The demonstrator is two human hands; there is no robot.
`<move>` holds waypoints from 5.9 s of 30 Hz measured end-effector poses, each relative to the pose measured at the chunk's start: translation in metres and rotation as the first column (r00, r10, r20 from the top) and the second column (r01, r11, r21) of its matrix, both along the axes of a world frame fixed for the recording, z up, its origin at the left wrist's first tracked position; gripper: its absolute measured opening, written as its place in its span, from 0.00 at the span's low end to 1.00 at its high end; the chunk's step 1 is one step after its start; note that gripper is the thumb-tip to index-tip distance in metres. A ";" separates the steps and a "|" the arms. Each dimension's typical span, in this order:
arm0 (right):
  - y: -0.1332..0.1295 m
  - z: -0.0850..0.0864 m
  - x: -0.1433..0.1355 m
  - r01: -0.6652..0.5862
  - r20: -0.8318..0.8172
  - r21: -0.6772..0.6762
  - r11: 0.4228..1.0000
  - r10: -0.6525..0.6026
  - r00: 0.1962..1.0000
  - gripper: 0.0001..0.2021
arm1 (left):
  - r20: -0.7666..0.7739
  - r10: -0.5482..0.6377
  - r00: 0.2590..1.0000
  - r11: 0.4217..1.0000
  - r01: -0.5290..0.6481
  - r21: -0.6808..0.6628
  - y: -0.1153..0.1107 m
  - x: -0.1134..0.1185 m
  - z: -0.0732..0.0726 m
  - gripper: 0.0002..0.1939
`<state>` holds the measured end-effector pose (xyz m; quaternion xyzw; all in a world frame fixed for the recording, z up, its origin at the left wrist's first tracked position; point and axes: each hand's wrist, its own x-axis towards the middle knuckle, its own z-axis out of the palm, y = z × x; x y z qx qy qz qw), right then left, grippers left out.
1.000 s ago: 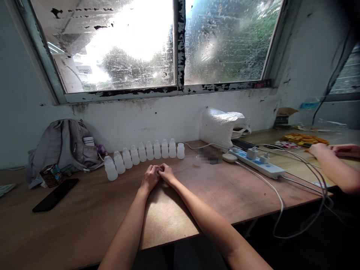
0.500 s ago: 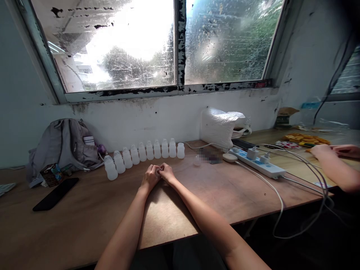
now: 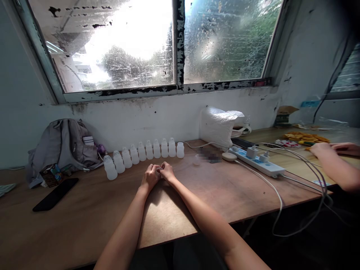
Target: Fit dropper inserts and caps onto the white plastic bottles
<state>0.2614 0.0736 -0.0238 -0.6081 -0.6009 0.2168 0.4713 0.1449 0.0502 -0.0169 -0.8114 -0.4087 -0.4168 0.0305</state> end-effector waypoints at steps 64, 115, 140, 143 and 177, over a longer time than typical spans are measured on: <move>-0.021 0.006 -0.003 -0.080 0.256 0.137 0.987 0.042 0.966 0.06 | -0.106 0.242 0.965 0.919 -0.263 -0.294 -0.016 -0.006 0.020 0.09; -0.006 -0.004 0.004 -0.361 -0.608 0.101 0.927 0.345 0.715 0.22 | 0.405 -0.112 0.908 0.930 0.240 -0.280 0.005 -0.011 -0.002 0.16; -0.003 -0.009 0.001 -0.377 -0.534 0.088 0.922 0.364 0.763 0.14 | 0.115 0.110 0.987 0.964 -0.078 -0.253 0.001 -0.009 -0.001 0.15; -0.003 -0.009 0.000 -0.398 -0.561 0.069 0.915 0.366 0.742 0.14 | 0.101 0.113 0.988 0.965 -0.085 -0.249 0.000 -0.010 0.001 0.17; 0.046 0.010 0.088 0.366 -0.218 0.068 0.928 -0.344 0.913 0.15 | 0.190 0.367 0.911 0.916 -0.318 -0.245 0.005 -0.016 0.000 0.09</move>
